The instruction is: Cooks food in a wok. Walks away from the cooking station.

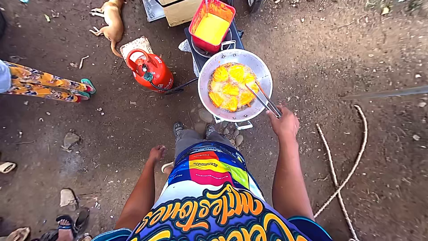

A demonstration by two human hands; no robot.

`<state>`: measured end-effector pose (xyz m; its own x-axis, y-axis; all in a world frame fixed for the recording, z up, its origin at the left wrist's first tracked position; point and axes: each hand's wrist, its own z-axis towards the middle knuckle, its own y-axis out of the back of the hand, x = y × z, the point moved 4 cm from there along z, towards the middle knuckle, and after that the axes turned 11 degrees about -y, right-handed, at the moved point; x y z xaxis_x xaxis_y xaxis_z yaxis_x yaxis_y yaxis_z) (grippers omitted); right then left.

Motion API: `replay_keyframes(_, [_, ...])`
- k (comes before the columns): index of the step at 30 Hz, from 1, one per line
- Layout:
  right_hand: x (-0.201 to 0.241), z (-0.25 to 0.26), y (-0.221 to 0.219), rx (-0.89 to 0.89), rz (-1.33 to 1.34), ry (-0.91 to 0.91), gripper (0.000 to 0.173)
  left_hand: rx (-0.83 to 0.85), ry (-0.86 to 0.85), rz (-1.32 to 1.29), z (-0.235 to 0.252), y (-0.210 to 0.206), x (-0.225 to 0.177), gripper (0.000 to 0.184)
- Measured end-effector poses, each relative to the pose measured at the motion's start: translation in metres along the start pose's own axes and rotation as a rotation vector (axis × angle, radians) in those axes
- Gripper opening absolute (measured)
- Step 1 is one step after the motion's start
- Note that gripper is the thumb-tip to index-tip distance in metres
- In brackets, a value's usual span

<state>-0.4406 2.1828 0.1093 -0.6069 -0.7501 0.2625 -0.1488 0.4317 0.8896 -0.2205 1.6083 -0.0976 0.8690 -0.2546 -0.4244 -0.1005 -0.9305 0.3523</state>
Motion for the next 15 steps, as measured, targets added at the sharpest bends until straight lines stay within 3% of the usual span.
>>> replay_keyframes(9, [-0.018, -0.017, -0.012, 0.091, -0.043, -0.018, 0.047, 0.014, -0.039, 0.032, 0.006, -0.006, -0.015, 0.036])
replay_keyframes(15, [-0.023, -0.017, -0.009, 0.035, -0.079, -0.046, 0.045, 0.018, -0.038, 0.039, 0.006, -0.004, -0.021, 0.036])
